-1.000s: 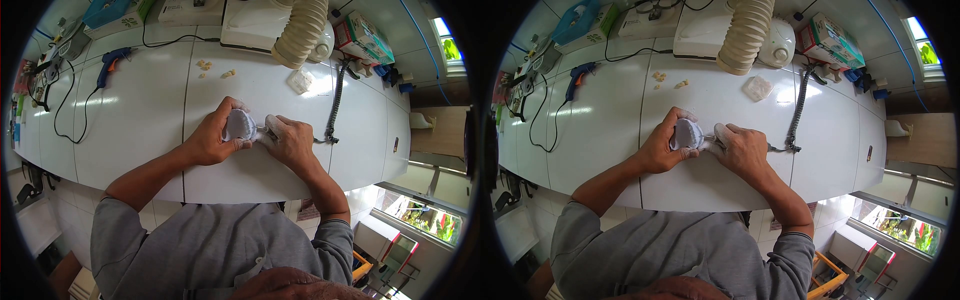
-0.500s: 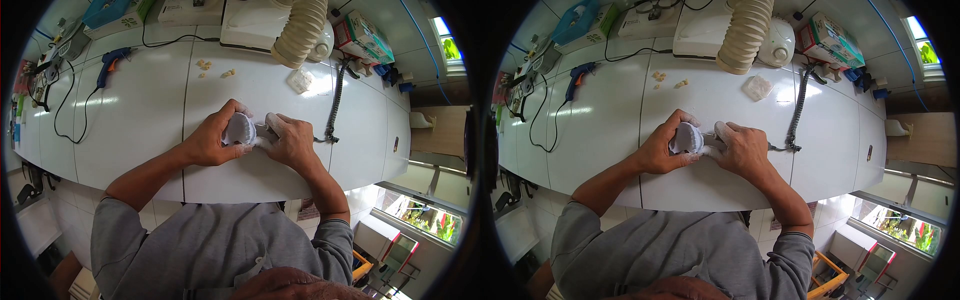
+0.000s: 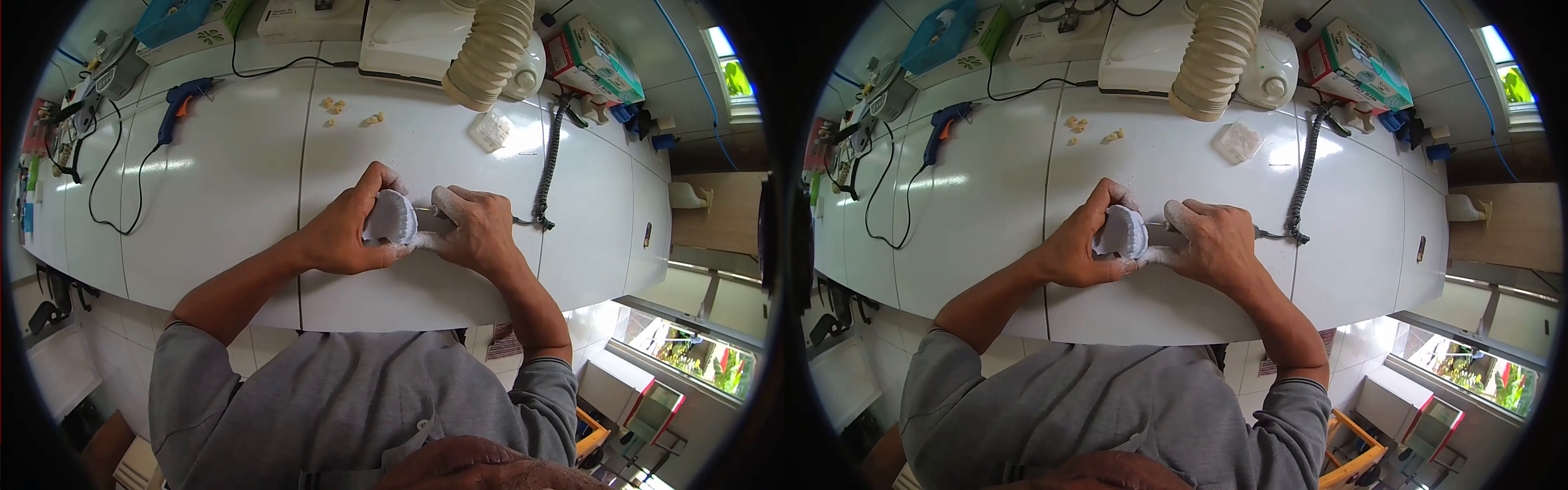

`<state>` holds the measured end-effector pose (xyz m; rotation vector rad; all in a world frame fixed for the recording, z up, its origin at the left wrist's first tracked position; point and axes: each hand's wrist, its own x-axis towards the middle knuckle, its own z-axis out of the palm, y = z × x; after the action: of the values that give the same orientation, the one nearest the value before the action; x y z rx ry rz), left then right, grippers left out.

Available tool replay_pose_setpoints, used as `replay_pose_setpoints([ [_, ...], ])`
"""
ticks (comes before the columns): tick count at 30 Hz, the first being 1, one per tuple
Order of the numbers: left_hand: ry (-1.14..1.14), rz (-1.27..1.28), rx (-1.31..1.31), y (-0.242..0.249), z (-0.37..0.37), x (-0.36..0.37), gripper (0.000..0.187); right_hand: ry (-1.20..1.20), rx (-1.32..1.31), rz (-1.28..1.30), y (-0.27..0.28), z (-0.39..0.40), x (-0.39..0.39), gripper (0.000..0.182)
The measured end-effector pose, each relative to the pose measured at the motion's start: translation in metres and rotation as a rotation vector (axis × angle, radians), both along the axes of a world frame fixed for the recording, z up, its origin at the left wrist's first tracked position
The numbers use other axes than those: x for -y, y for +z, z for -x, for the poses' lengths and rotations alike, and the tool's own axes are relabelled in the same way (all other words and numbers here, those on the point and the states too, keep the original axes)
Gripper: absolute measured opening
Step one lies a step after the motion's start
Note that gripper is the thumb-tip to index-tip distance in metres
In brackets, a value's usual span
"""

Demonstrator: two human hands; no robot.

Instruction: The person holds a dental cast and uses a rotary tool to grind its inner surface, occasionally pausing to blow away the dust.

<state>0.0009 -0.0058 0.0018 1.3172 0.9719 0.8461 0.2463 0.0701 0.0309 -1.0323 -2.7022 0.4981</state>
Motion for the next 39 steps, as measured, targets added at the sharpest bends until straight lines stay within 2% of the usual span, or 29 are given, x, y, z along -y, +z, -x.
replay_pose_setpoints([
  [10, 0.004, -0.107, -0.083, -0.0009, 0.0001, -0.0004, 0.067, 0.032, -0.006, -0.019, -0.0028, 0.0002, 0.0005, 0.04],
  [16, -0.005, -0.026, -0.056, 0.0027, 0.0, -0.0004, 0.066, 0.03, 0.026, 0.003, -0.0042, -0.0014, -0.0001, 0.041],
  [39, 0.002, -0.022, -0.075, 0.0032, 0.0001, 0.0003, 0.066, 0.015, 0.024, 0.024, -0.0052, -0.0008, 0.0011, 0.04],
])
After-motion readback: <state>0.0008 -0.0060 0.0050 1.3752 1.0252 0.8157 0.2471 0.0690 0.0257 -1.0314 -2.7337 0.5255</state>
